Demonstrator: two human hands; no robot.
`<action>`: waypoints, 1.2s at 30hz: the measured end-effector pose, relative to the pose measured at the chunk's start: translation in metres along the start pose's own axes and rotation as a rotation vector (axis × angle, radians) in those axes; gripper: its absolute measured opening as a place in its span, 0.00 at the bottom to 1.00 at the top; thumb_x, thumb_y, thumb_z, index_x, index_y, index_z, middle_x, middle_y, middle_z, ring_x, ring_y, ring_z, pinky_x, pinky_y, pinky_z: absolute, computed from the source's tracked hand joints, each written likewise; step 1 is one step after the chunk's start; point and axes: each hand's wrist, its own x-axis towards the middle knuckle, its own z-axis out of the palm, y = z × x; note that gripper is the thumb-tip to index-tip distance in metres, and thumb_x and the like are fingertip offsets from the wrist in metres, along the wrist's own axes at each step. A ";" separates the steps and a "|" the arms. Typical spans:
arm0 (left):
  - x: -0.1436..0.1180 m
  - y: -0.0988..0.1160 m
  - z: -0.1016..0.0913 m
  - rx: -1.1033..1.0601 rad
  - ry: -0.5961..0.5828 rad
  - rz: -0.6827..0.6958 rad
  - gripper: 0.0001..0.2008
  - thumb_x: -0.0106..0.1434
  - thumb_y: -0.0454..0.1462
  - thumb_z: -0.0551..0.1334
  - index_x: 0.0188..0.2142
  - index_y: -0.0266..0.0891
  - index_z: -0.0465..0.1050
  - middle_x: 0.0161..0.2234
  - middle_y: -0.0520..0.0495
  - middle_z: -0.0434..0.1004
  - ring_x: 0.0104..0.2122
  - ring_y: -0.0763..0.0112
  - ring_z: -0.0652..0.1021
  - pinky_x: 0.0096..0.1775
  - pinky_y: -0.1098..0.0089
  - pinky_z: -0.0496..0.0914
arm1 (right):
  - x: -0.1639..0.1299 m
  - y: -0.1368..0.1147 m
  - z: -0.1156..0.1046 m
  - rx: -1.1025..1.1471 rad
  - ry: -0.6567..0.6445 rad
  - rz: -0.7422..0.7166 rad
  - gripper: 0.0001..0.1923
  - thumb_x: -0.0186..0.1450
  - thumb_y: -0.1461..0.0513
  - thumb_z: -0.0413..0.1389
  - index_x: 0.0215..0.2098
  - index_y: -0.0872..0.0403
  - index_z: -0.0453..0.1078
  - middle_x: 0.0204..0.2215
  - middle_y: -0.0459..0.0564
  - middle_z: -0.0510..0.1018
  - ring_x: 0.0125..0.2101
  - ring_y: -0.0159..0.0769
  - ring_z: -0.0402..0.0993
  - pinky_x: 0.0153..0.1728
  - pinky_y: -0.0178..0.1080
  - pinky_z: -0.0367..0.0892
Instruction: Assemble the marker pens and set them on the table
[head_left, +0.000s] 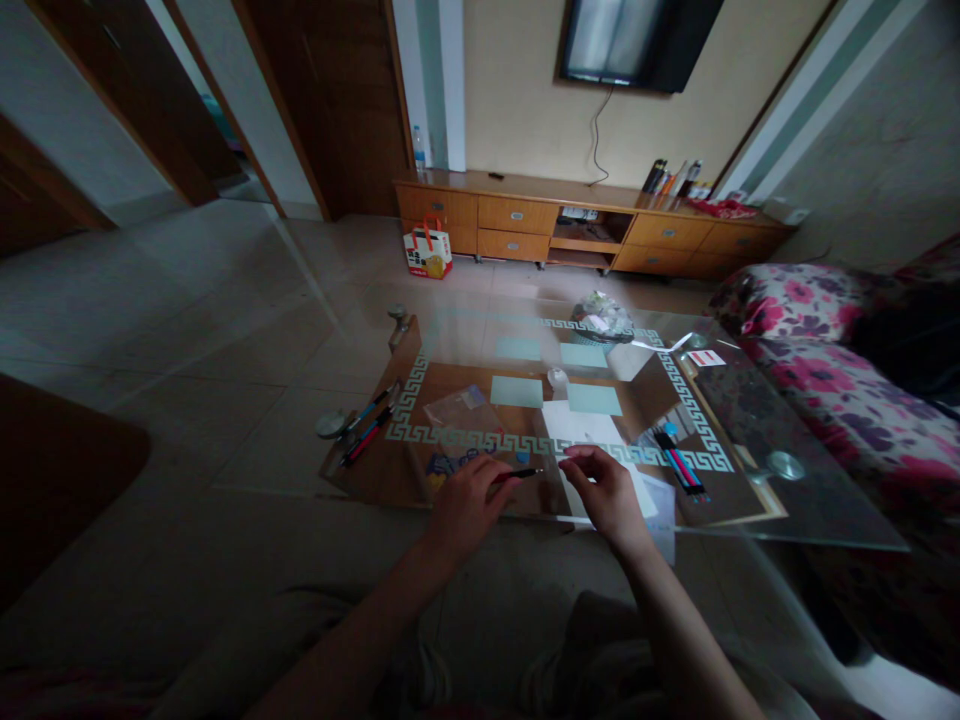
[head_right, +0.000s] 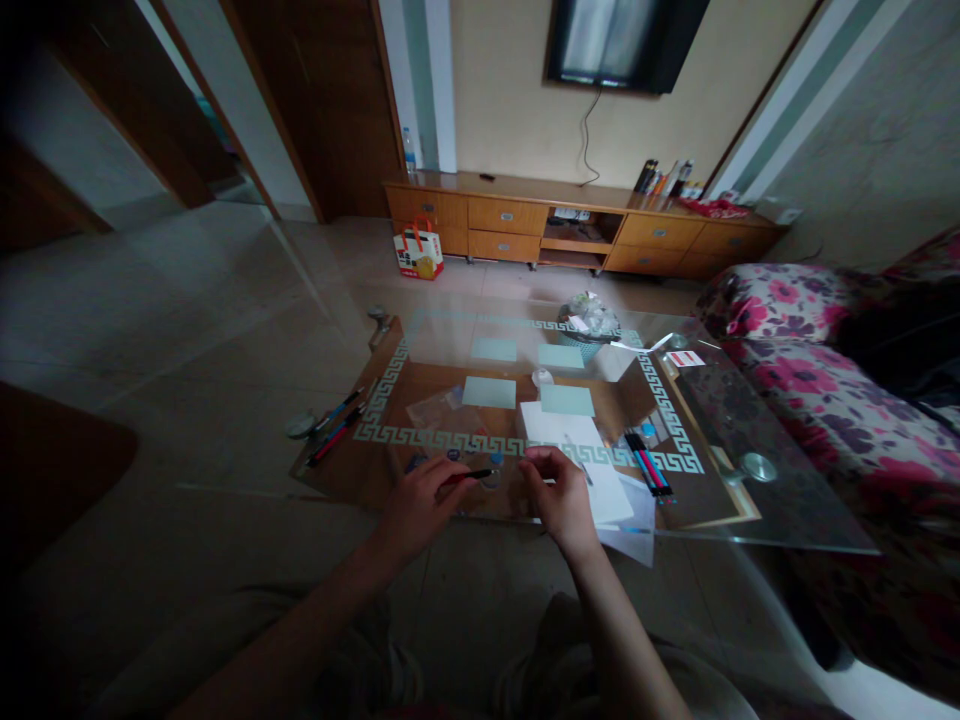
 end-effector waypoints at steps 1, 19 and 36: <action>0.000 0.000 0.000 -0.006 0.004 0.000 0.07 0.68 0.40 0.60 0.41 0.41 0.76 0.39 0.48 0.76 0.39 0.67 0.76 0.43 0.67 0.70 | 0.000 0.000 0.001 0.042 -0.017 0.024 0.18 0.62 0.51 0.61 0.44 0.54 0.73 0.33 0.52 0.81 0.32 0.39 0.77 0.36 0.39 0.71; -0.001 -0.004 0.004 0.011 0.027 0.006 0.09 0.68 0.40 0.61 0.46 0.44 0.76 0.42 0.48 0.77 0.41 0.66 0.77 0.45 0.66 0.72 | -0.006 -0.010 0.005 0.163 -0.106 0.073 0.13 0.60 0.54 0.64 0.39 0.53 0.76 0.34 0.50 0.81 0.34 0.37 0.76 0.35 0.37 0.70; 0.000 0.000 0.001 0.033 0.002 0.063 0.10 0.69 0.40 0.59 0.45 0.44 0.77 0.39 0.47 0.76 0.40 0.68 0.77 0.44 0.67 0.72 | -0.010 -0.013 0.007 0.095 -0.199 0.019 0.14 0.61 0.54 0.63 0.40 0.53 0.76 0.34 0.51 0.81 0.31 0.36 0.75 0.33 0.36 0.71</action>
